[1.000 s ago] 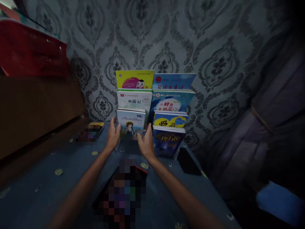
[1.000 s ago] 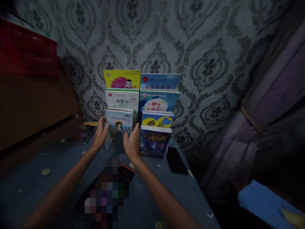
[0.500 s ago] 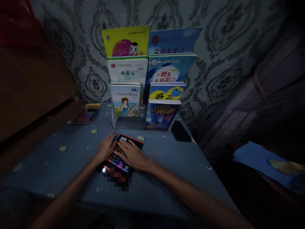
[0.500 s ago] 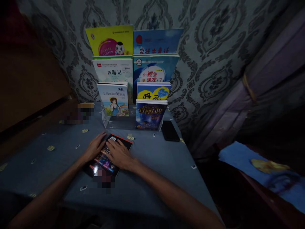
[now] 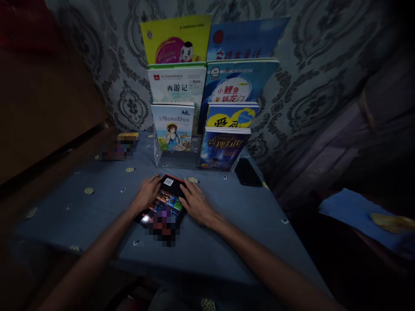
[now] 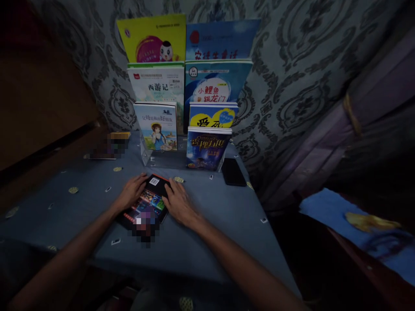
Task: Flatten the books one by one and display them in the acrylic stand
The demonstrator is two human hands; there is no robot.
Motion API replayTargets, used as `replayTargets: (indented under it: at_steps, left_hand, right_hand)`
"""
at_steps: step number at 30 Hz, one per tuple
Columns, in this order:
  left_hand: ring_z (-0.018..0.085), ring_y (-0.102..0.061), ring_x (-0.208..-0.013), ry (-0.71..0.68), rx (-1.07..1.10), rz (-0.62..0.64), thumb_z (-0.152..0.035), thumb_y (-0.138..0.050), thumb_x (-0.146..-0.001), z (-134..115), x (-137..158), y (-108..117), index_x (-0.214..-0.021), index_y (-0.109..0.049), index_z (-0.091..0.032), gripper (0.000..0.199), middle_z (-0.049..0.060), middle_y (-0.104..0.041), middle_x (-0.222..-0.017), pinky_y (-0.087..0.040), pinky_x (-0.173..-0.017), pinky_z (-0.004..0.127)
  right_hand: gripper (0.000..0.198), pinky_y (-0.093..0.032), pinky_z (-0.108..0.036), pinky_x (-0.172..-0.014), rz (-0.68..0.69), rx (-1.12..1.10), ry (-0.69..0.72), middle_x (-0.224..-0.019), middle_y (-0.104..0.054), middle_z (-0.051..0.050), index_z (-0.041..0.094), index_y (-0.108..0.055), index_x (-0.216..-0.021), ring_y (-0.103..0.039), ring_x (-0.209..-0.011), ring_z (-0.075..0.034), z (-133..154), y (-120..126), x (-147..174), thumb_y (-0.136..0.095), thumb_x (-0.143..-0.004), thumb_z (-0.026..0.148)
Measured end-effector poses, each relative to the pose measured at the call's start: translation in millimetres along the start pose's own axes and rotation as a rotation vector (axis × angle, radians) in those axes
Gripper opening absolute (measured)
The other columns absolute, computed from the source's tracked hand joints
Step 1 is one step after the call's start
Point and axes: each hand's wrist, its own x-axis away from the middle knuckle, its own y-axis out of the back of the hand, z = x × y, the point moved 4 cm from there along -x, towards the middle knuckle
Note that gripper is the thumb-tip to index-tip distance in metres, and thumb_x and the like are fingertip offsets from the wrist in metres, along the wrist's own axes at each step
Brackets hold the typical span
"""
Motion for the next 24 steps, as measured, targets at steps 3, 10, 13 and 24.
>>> replayTargets:
  at_steps: [3, 10, 13, 24]
  left_hand:
    - [0.026, -0.055, -0.134, 0.008, -0.010, 0.015, -0.030, -0.039, -0.098, -0.7, -0.8, 0.5, -0.126, -0.065, -0.015, 0.040, 0.015, -0.061, -0.140, -0.042, -0.115, 0.048]
    - [0.026, -0.054, -0.135, 0.019, -0.035, 0.063, -0.032, -0.039, -0.099, -6.2, -0.8, 5.3, -0.127, -0.065, -0.015, 0.042, 0.014, -0.060, -0.142, -0.040, -0.117, 0.046]
    - [0.026, -0.054, -0.134, 0.020, -0.030, 0.062, -0.032, -0.040, -0.098, -6.1, -1.1, 6.5, -0.126, -0.065, -0.016, 0.041, 0.013, -0.060, -0.142, -0.040, -0.117, 0.046]
    - [0.026, -0.058, -0.129, -0.007, -0.029, 0.047, -0.029, -0.042, -0.097, -5.0, -2.2, 6.3, -0.125, -0.067, -0.016, 0.039, 0.013, -0.063, -0.138, -0.042, -0.114, 0.048]
  right_hand:
    - [0.048, -0.034, -0.055, -0.121, -0.004, -0.012, 0.011, -0.155, -0.043, -0.023, 0.008, -0.054, -0.142, -0.037, -0.148, -0.033, -0.6, -2.4, -0.4, -0.050, -0.099, 0.030]
    - [0.049, -0.032, -0.055, -0.121, 0.019, -0.038, -0.002, -0.152, -0.048, -0.022, 0.008, -0.055, -0.142, -0.038, -0.147, -0.031, -3.0, -3.2, -1.8, -0.048, -0.099, 0.032]
    - [0.050, -0.032, -0.056, -0.121, 0.025, -0.045, 0.007, -0.153, -0.048, -0.021, 0.009, -0.055, -0.142, -0.037, -0.148, -0.031, -3.7, -2.6, -1.4, -0.047, -0.100, 0.033]
    - [0.050, -0.032, -0.057, -0.120, 0.025, -0.051, 0.001, -0.152, -0.049, -0.020, 0.010, -0.056, -0.142, -0.039, -0.146, -0.032, -2.7, -0.8, 1.6, -0.047, -0.099, 0.035]
